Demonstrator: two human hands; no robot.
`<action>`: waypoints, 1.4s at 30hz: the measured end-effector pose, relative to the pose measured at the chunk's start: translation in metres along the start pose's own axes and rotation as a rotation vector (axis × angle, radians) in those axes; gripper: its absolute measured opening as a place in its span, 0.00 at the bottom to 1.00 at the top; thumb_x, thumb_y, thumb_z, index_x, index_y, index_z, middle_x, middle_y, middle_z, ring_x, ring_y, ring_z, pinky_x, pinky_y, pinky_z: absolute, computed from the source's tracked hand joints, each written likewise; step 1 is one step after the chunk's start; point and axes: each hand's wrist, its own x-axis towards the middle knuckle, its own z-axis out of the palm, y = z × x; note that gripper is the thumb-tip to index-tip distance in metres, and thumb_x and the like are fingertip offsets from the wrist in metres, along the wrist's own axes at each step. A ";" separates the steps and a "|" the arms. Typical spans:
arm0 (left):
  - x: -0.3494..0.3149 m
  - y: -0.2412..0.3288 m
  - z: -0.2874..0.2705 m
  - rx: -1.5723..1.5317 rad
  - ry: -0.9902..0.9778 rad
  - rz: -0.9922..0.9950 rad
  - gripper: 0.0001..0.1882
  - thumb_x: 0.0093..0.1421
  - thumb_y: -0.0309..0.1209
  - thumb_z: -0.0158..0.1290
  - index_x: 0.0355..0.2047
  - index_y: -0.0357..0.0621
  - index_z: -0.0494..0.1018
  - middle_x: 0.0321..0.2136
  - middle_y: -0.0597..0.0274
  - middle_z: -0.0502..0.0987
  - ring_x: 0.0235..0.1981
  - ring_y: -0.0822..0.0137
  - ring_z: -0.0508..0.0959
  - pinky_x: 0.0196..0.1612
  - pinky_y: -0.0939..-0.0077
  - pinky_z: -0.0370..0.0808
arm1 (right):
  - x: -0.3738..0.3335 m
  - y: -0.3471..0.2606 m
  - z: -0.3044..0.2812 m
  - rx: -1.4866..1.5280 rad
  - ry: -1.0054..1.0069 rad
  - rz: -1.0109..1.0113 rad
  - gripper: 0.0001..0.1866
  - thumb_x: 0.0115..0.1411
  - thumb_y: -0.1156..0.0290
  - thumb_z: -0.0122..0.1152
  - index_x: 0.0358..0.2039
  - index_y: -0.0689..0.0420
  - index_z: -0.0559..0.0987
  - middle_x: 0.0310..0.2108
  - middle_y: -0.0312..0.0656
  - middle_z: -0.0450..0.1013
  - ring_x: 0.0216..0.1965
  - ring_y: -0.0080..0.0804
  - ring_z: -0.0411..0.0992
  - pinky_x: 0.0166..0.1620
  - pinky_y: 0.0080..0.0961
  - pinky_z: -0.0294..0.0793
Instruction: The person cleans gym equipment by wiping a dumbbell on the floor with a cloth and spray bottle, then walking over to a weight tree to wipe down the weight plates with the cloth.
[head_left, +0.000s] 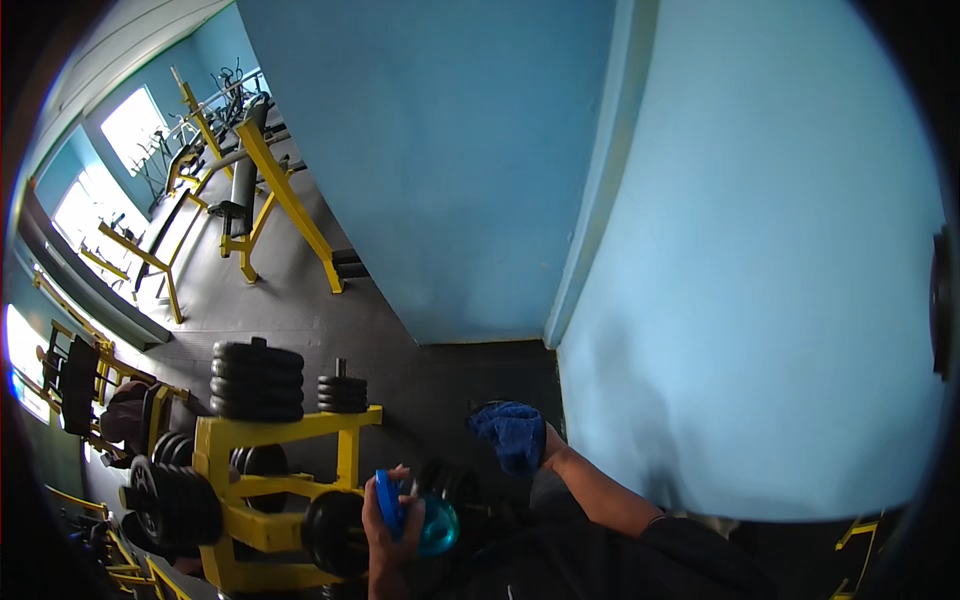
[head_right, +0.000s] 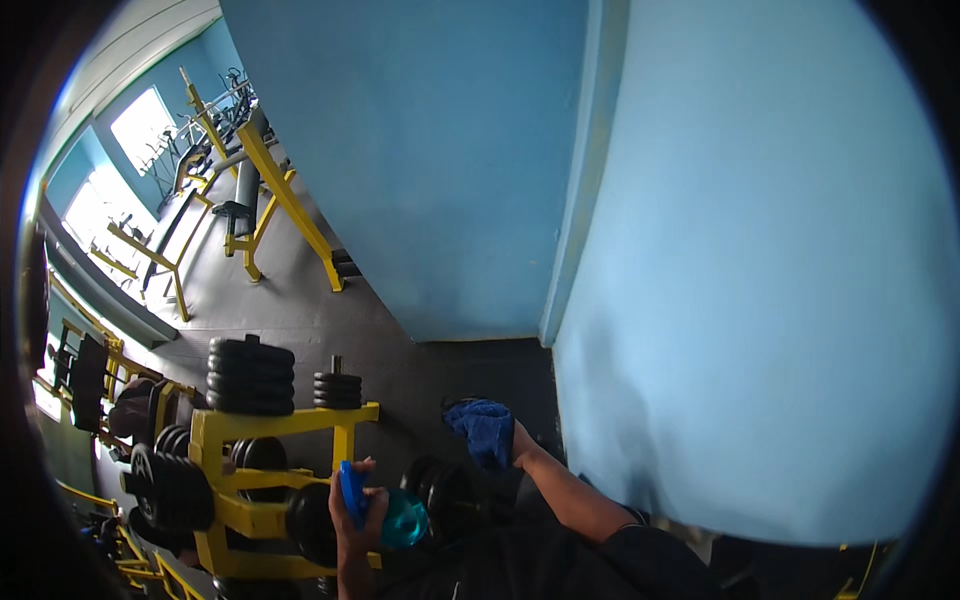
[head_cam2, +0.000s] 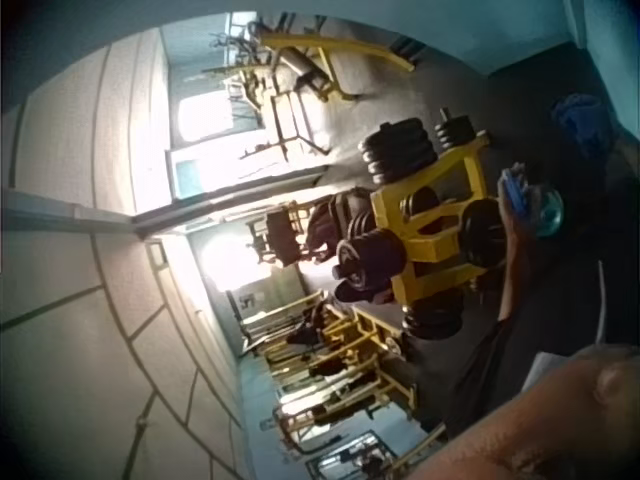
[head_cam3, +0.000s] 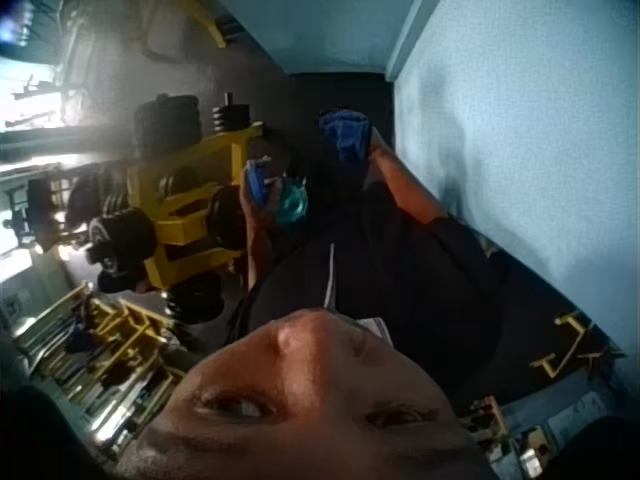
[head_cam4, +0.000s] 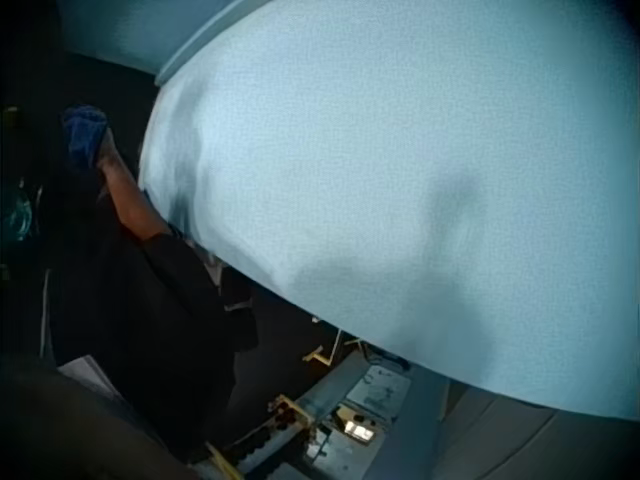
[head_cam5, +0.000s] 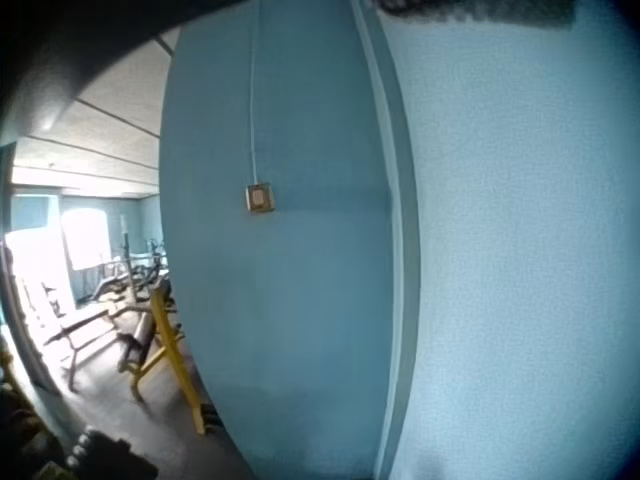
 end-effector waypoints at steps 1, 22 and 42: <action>0.008 -0.006 0.000 0.081 0.059 0.033 0.30 0.51 0.15 0.54 0.56 0.39 0.61 0.50 0.49 0.70 0.52 0.60 0.73 0.43 0.76 0.76 | 0.018 -0.006 -0.006 -0.001 -0.012 0.005 0.17 0.64 0.75 0.52 0.53 0.60 0.72 0.47 0.39 0.74 0.46 0.24 0.73 0.50 0.20 0.73; 0.248 -0.017 0.006 0.140 0.751 -0.230 0.27 0.53 0.25 0.56 0.54 0.41 0.63 0.49 0.55 0.71 0.48 0.65 0.75 0.46 0.71 0.76 | 0.386 -0.146 0.018 -1.085 -1.038 -0.344 0.13 0.43 0.78 0.65 0.33 0.62 0.79 0.45 0.49 0.75 0.47 0.45 0.74 0.52 0.37 0.71; 0.269 0.019 -0.232 -0.172 1.279 -0.275 0.27 0.54 0.27 0.58 0.55 0.38 0.64 0.49 0.55 0.72 0.49 0.68 0.74 0.46 0.74 0.74 | 0.665 0.057 0.374 -0.856 -1.479 0.048 0.17 0.33 0.77 0.71 0.29 0.58 0.81 0.41 0.45 0.76 0.40 0.44 0.75 0.42 0.34 0.75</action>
